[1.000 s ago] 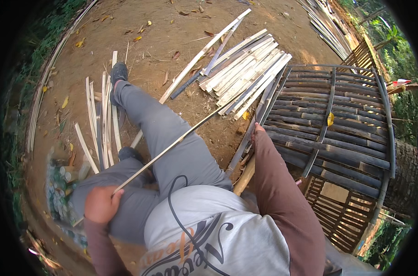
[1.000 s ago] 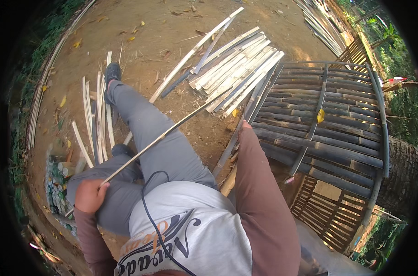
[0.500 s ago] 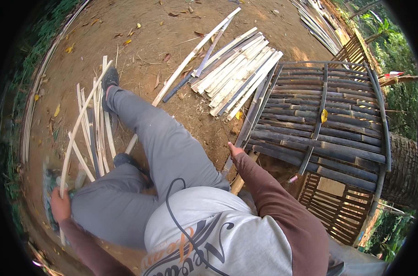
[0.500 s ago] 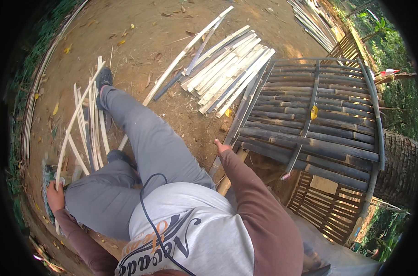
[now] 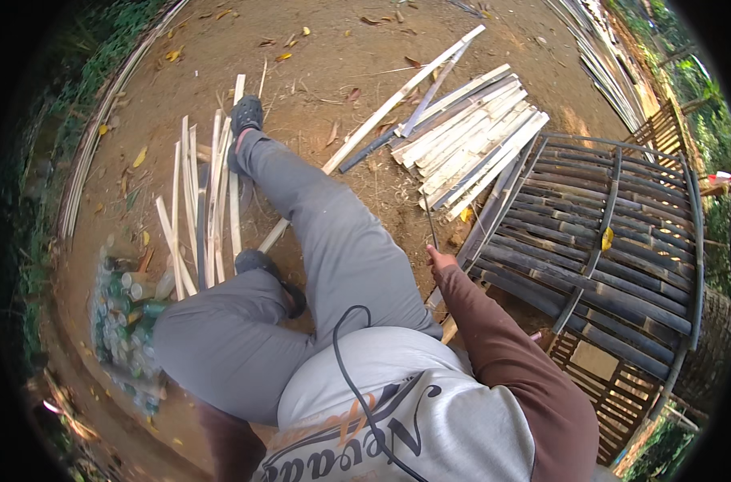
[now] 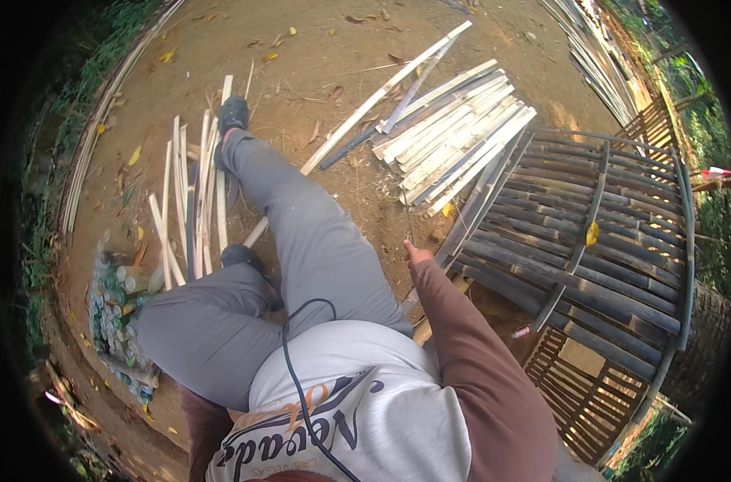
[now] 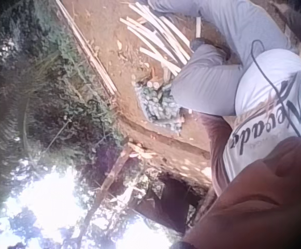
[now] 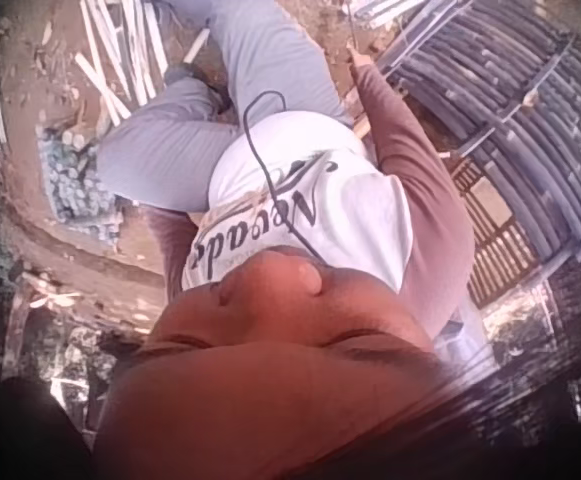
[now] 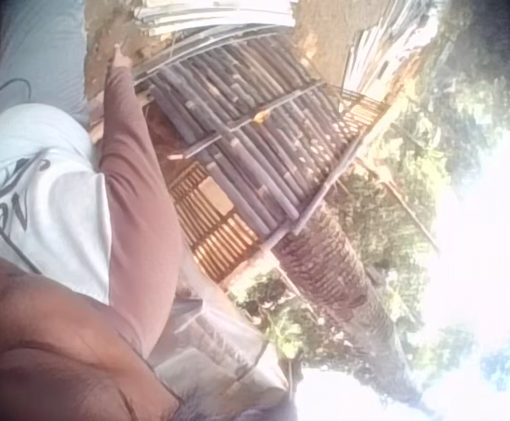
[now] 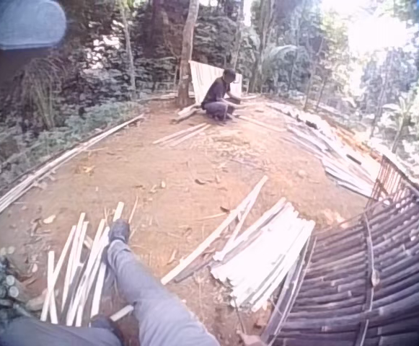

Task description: The person uses a machete to shave and trim a long bamboo strip held by hand, scraping the blade along the length of the wood to smooth it.

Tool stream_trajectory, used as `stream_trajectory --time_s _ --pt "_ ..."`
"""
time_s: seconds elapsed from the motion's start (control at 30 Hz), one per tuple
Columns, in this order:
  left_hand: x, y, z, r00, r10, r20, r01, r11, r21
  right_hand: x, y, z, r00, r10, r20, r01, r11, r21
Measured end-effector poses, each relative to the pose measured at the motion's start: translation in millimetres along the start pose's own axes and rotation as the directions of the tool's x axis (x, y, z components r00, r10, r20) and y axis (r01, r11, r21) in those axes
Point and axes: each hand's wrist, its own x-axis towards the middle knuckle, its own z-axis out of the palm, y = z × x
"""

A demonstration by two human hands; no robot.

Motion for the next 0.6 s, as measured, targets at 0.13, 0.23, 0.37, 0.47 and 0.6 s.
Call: stream_trajectory --time_s 0.13,0.23,0.37,0.47,0.6 --pt "-2.5 19.8 14.7 1.0 0.014 0.024 -0.013 0.999 -0.049 12.5 16.6 -8.7 0.999 0.0 0.035 -0.001 0.999 0.049" --pt "6.7 8.5 19.0 0.998 0.026 0.064 -0.018 0.991 -0.129 7.5 17.5 -2.8 0.999 -0.054 -0.007 0.053 0.996 -0.071" --pt "6.0 -19.7 -0.5 0.996 -0.022 0.089 0.047 0.954 -0.297 -8.5 14.9 14.6 0.983 -0.178 0.047 0.183 0.969 -0.166" --pt "18.0 -27.8 -23.2 0.992 -0.034 0.124 0.089 0.878 -0.471 1.1 34.9 20.3 0.97 -0.241 0.044 0.244 0.944 -0.223" --pt "30.9 -35.6 -69.1 0.993 -0.024 0.116 0.095 0.751 -0.654 -1.6 19.7 30.9 0.969 -0.243 0.041 0.246 0.956 -0.158"
